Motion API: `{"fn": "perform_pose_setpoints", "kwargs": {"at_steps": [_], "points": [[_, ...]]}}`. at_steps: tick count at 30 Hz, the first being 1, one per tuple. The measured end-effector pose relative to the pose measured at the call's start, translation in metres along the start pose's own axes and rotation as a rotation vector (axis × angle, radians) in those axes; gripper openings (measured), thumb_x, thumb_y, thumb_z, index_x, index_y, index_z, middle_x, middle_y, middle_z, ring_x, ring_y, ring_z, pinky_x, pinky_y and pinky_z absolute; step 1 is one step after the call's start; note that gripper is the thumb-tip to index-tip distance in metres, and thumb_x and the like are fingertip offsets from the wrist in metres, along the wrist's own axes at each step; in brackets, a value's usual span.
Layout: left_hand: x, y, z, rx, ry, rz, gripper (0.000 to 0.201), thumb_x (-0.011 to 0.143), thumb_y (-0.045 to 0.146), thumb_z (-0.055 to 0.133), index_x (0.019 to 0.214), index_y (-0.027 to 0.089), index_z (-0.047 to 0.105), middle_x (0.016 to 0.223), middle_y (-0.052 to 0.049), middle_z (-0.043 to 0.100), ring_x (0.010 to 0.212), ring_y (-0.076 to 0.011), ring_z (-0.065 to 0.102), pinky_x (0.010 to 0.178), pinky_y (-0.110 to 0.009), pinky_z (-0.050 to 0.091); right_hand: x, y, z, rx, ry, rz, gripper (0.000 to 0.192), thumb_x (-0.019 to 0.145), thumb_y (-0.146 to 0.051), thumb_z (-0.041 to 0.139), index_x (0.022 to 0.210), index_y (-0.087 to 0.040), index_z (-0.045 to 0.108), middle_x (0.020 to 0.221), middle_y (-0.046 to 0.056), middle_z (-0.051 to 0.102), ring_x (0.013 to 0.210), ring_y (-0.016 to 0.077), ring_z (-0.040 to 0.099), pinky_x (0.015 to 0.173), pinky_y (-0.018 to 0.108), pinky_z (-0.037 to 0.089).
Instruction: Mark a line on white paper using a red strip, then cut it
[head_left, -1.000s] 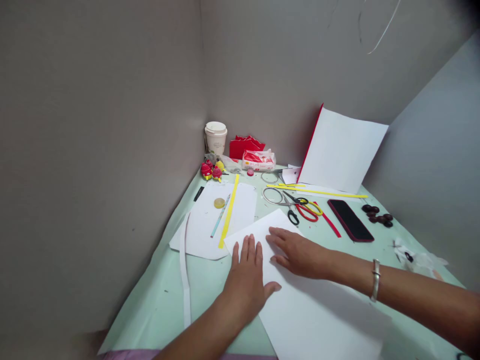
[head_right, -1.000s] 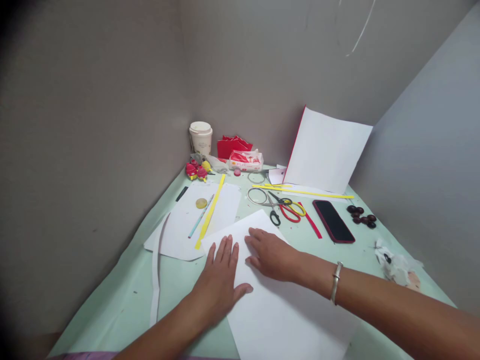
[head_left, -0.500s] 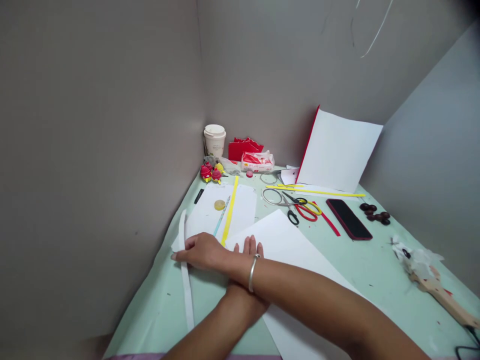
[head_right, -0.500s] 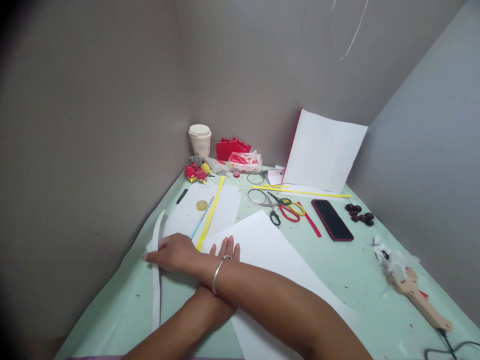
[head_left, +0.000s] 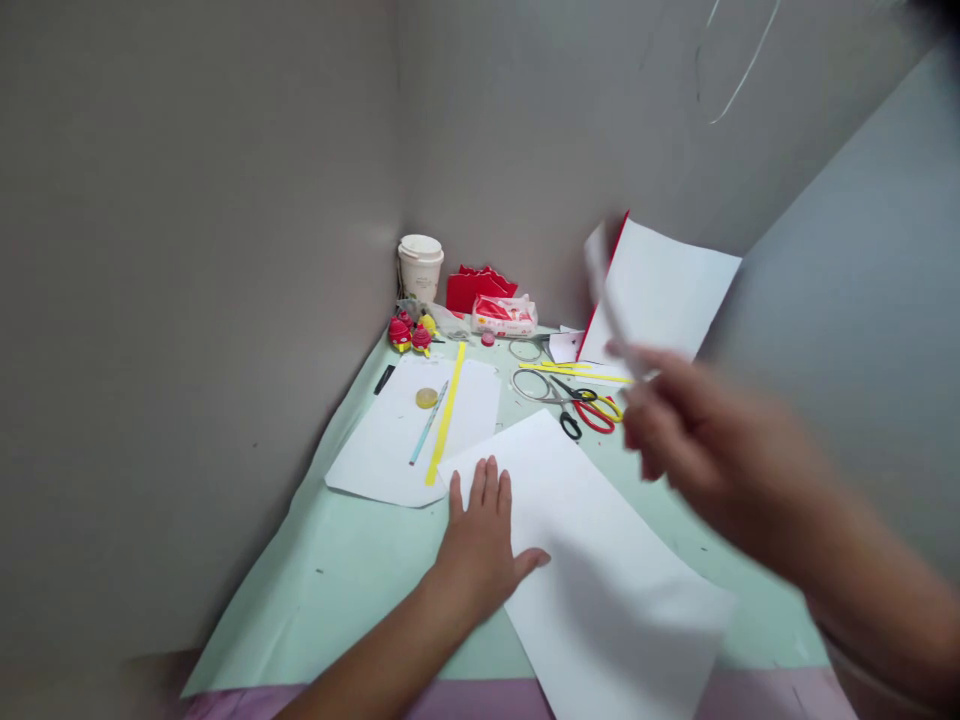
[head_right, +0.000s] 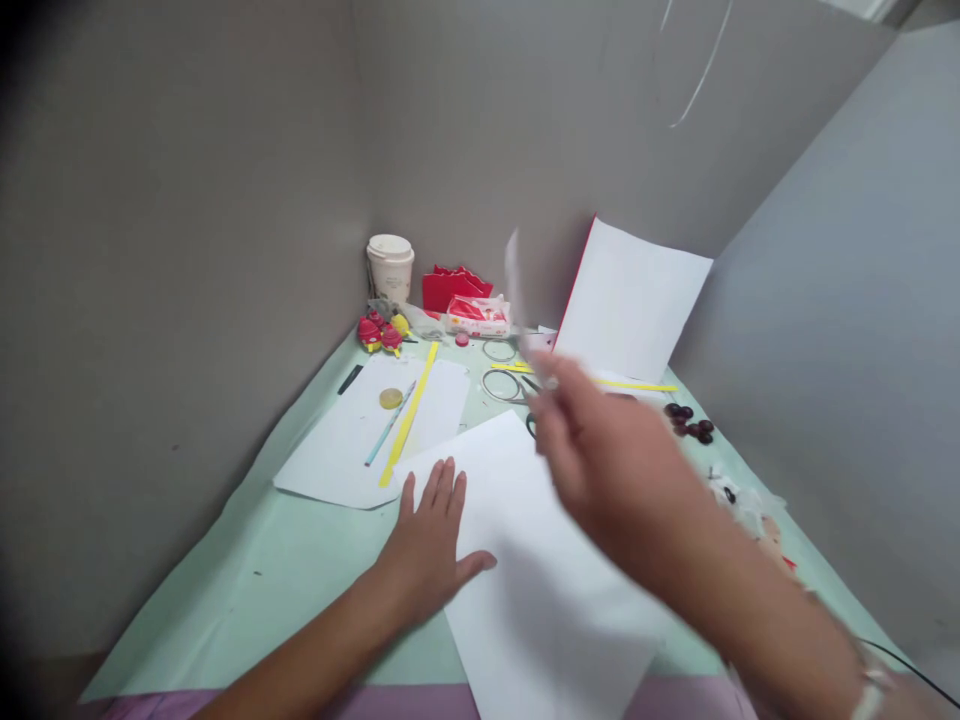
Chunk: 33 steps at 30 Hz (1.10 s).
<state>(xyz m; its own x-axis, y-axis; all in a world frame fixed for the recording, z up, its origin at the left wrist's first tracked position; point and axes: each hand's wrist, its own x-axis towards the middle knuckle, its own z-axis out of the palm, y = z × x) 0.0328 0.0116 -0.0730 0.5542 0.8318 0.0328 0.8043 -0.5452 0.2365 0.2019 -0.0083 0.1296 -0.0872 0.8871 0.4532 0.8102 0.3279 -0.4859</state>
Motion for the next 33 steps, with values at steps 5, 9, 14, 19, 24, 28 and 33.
{"fn": "perform_pose_setpoints", "kwargs": {"at_steps": [5,9,14,19,24,28,33], "points": [[0.005,-0.005,-0.004,0.007,0.029,0.024,0.089,0.087,0.065,0.031,0.147,0.0,0.024,0.156,-0.023,0.015,0.146,-0.032,0.005,0.115,-0.055,0.002,-0.072,0.036,0.108,-0.324,-0.373,0.089,0.051,0.092,-0.012,0.039,0.143,-0.008,0.035,0.097,0.018,0.064,0.07,0.026,0.064,0.059,0.037,0.052],[0.008,-0.007,-0.014,0.01,0.001,0.068,0.077,0.087,0.05,0.04,0.145,0.0,0.03,0.156,-0.024,0.015,0.145,-0.0317,0.006,0.116,-0.05,0.006,-0.094,0.05,0.135,-0.202,-0.418,0.168,0.056,0.094,-0.021,0.045,0.145,-0.006,0.028,0.112,0.02,0.057,0.095,0.0273,0.062,0.083,0.04,0.054],[0.009,-0.009,-0.013,0.019,-0.029,0.02,0.092,0.081,0.067,0.042,0.146,0.002,0.03,0.155,-0.025,0.012,0.145,-0.0361,0.002,0.114,-0.056,0.003,-0.095,0.041,0.092,-0.078,-0.604,0.171,0.061,0.095,-0.033,0.047,0.146,-0.009,0.026,0.135,0.021,0.046,0.117,0.0281,0.054,0.096,0.04,0.048],[0.012,-0.012,-0.012,0.037,-0.063,0.011,0.092,0.082,0.07,0.039,0.147,0.006,0.028,0.155,-0.025,0.012,0.145,-0.0362,0.006,0.114,-0.058,0.003,-0.081,0.025,0.077,-0.363,-0.941,-0.017,0.043,0.089,-0.02,0.052,0.13,-0.008,0.049,0.105,0.019,0.065,0.088,0.0315,0.067,0.073,0.04,0.054],[0.01,-0.014,-0.022,0.046,-0.099,0.043,0.082,0.087,0.056,0.038,0.148,0.003,0.024,0.156,-0.023,0.01,0.145,-0.0364,0.005,0.114,-0.057,0.004,-0.069,0.027,0.088,-0.352,-0.978,-0.115,0.038,0.089,-0.016,0.049,0.127,-0.011,0.048,0.096,0.016,0.068,0.075,0.0271,0.068,0.062,0.033,0.05],[0.01,-0.013,-0.022,0.066,-0.118,0.043,0.077,0.088,0.043,0.038,0.148,-0.001,0.02,0.156,-0.023,0.013,0.145,-0.0337,0.002,0.114,-0.056,0.005,-0.067,0.04,0.097,-0.011,-0.88,-0.17,0.062,0.09,-0.02,0.052,0.145,-0.015,0.025,0.096,0.01,0.07,0.078,0.0227,0.066,0.069,0.031,0.049],[0.012,-0.017,-0.012,0.073,-0.097,0.089,0.078,0.084,0.043,0.045,0.147,0.002,0.024,0.158,-0.021,0.009,0.145,-0.0362,-0.002,0.114,-0.057,0.002,-0.072,0.045,0.114,0.347,-0.712,-0.033,0.054,0.089,-0.02,0.055,0.139,-0.02,0.038,0.072,-0.002,0.064,0.059,0.0132,0.057,0.058,0.022,0.045]]}}
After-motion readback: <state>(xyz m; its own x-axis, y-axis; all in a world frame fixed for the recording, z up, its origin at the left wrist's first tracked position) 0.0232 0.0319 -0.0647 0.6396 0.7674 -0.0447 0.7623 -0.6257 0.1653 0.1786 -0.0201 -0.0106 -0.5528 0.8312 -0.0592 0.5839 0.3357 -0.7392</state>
